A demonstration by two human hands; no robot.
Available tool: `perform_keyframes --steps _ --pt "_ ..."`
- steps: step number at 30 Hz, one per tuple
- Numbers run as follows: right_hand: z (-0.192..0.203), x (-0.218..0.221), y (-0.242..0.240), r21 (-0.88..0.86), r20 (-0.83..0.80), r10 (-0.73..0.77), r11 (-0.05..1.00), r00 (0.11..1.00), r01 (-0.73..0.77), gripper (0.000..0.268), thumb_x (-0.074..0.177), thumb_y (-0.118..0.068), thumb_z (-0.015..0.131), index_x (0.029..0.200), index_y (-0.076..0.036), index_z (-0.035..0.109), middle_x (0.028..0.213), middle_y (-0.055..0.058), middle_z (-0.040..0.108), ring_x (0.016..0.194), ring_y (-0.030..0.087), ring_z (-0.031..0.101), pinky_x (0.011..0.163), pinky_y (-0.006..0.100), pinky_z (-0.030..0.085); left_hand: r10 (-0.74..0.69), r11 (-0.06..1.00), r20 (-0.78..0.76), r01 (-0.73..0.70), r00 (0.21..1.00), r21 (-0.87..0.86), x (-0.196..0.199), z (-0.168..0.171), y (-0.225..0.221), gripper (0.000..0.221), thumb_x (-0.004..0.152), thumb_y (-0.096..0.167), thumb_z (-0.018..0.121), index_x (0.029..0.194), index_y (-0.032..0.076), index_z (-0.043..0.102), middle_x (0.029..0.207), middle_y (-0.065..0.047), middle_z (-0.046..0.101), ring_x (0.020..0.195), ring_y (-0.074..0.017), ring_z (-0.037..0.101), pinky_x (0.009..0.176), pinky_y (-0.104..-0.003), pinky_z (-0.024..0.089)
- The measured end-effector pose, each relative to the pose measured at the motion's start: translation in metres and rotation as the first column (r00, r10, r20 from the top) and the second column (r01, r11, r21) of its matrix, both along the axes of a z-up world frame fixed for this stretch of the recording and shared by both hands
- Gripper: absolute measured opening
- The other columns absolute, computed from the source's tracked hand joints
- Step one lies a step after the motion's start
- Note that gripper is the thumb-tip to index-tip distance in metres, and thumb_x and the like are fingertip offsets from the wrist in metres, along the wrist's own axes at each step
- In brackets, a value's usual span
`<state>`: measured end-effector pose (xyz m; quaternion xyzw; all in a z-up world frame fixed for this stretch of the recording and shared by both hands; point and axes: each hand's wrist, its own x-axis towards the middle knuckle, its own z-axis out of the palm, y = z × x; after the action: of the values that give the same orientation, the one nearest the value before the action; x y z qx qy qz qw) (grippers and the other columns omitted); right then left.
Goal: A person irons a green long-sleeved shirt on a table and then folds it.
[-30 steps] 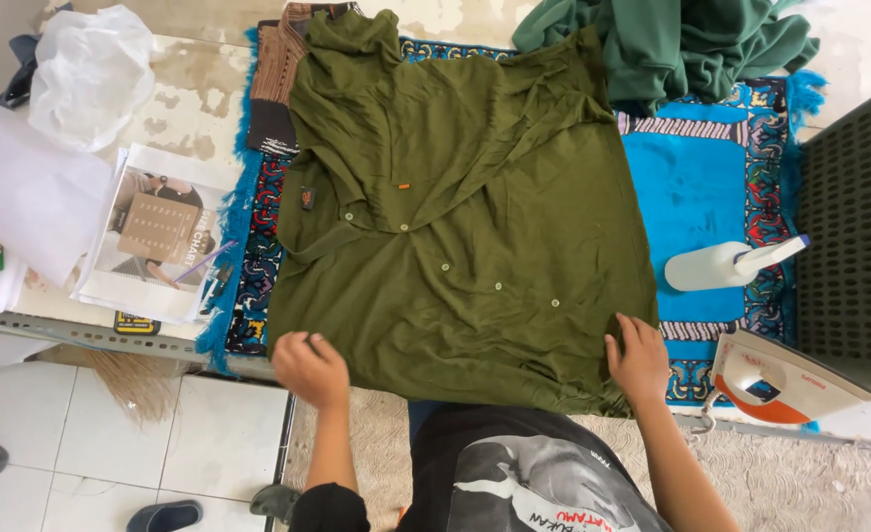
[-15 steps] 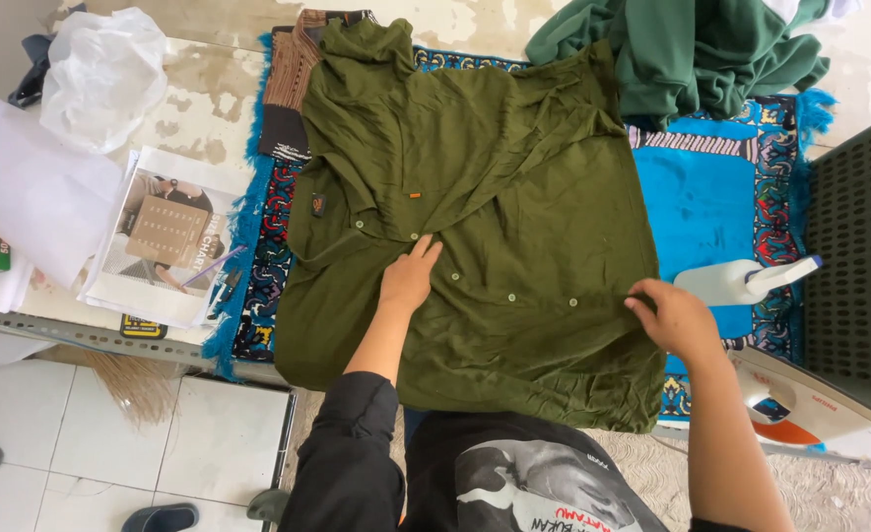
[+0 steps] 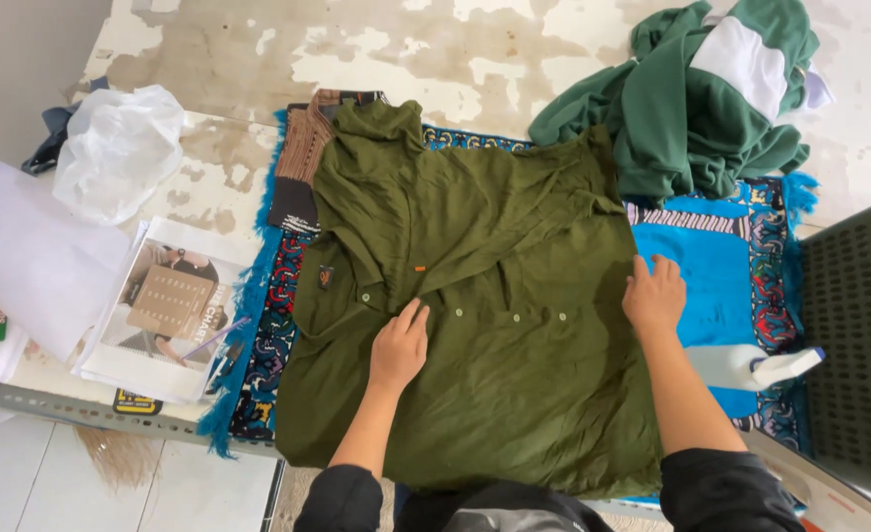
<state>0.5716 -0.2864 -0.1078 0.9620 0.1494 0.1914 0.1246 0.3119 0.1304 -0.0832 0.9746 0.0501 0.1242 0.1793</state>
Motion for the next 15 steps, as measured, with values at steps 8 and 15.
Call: perform_keyframes --steps 8,15 --pt "0.018 0.07 0.095 0.131 -0.275 0.269 0.962 0.923 -0.241 0.057 0.098 -0.007 0.059 0.154 -0.011 0.051 0.159 0.017 0.049 0.144 0.034 0.048 0.121 0.041 0.038 0.126 0.992 -0.001 -0.126 0.992 0.031 -0.007 -0.022 0.064 0.044 0.103 0.028 0.053 0.14 0.004 0.059 0.137 -0.015 0.061 0.126 -0.0302 0.058 0.114 -0.045 0.042" --pt "0.015 0.111 0.131 -0.313 -0.429 0.245 0.862 0.87 -0.398 0.038 0.097 -0.017 0.055 0.133 -0.03 0.059 0.177 -0.002 0.024 0.164 0.024 0.015 0.13 0.044 0.019 0.119 0.97 -0.177 -0.077 0.977 0.23 0.008 -0.025 0.081 0.042 0.097 0.033 0.061 0.134 0.012 0.064 0.13 -0.007 0.063 0.134 -0.0264 0.05 0.118 -0.047 0.033"
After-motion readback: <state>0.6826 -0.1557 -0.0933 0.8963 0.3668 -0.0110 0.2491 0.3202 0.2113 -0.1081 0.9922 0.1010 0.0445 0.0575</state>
